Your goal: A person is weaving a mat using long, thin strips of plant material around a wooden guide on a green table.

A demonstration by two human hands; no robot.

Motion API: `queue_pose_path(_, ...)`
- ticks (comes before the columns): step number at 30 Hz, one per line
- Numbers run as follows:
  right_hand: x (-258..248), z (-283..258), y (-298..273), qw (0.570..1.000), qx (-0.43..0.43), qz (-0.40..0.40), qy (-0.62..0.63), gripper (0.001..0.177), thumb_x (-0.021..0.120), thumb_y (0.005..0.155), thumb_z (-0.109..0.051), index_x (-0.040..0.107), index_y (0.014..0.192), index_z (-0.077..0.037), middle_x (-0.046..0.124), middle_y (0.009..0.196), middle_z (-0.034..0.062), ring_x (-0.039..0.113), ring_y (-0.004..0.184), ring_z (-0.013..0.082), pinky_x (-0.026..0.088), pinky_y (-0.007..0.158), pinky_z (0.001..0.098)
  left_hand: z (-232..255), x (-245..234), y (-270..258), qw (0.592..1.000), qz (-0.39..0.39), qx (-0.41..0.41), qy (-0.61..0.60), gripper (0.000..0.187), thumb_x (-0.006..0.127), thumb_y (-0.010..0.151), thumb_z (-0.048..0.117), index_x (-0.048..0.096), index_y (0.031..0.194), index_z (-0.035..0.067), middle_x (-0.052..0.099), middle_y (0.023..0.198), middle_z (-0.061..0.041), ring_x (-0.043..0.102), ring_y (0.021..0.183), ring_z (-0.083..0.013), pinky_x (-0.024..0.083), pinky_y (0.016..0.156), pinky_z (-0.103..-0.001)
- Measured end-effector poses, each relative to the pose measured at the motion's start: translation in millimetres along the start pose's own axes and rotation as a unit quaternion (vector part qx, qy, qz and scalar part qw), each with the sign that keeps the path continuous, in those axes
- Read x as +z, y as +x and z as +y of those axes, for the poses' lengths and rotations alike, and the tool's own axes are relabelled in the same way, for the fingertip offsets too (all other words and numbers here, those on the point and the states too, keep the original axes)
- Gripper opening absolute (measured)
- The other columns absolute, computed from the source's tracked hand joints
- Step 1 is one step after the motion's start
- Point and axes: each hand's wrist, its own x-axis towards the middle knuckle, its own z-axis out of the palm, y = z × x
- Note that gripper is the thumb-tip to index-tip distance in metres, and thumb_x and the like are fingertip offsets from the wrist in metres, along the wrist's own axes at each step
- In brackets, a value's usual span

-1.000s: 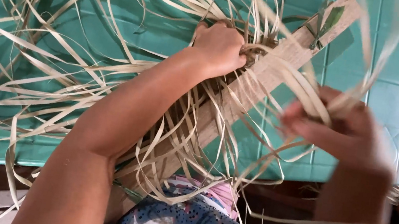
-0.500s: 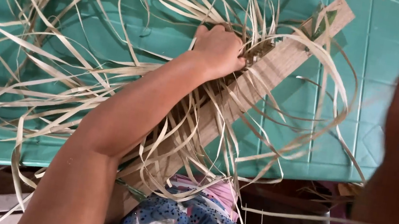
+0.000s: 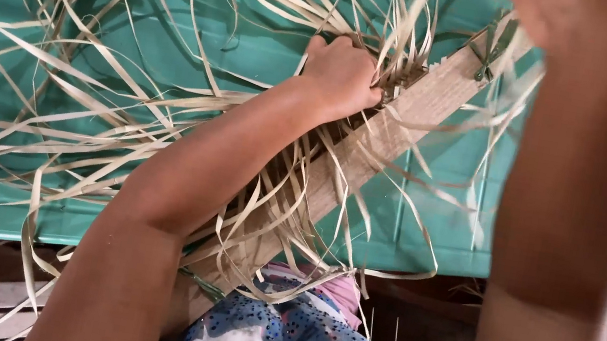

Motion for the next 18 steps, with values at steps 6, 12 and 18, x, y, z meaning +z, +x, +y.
queue_pose_path(6, 15.9, 43.6, -26.2, 0.991, -0.121, 0.022, 0.044, 0.065, 0.066, 0.1, -0.053, 0.027, 0.132, -0.012, 0.043, 0.127, 0.0185, 0.06, 0.105, 0.029, 0.049, 0.079, 0.0443, 2.4, -5.3, -3.6, 1.0, -0.005, 0.001, -0.006, 0.046, 0.063, 0.101, 0.041, 0.05, 0.064, 0.018, 0.058, 0.072, 0.002, 0.054, 0.103, -0.0253, 0.034, 0.1, -0.056)
queue_pose_path(12, 64.8, 121.3, -72.9, 0.976, -0.109, -0.183, -0.044, 0.061, 0.047, 0.092, -0.055, 0.052, 0.142, -0.02, 0.053, 0.148, 0.0091, 0.053, 0.131, 0.029, 0.045, 0.109, 0.0482, 3.7, -7.5, -6.7, 1.0, -0.01, -0.006, -0.025, 0.043, 0.066, 0.102, 0.046, 0.056, 0.072, 0.018, 0.064, 0.084, 0.0, 0.054, 0.112, -0.0282, 0.032, 0.104, -0.057)
queue_pose_path(18, 65.4, 162.4, -84.5, 0.97, -0.031, -0.109, -0.217, 0.048, 0.043, 0.101, -0.048, 0.058, 0.138, -0.023, 0.065, 0.129, 0.0071, 0.068, 0.113, 0.0329, 0.053, 0.095, 0.0494, 3.5, -0.9, -5.3, 1.0, 0.006, -0.001, -0.007, 0.046, 0.064, 0.102, 0.043, 0.051, 0.065, 0.018, 0.062, 0.074, 0.002, 0.057, 0.112, -0.0282, 0.032, 0.104, -0.059)
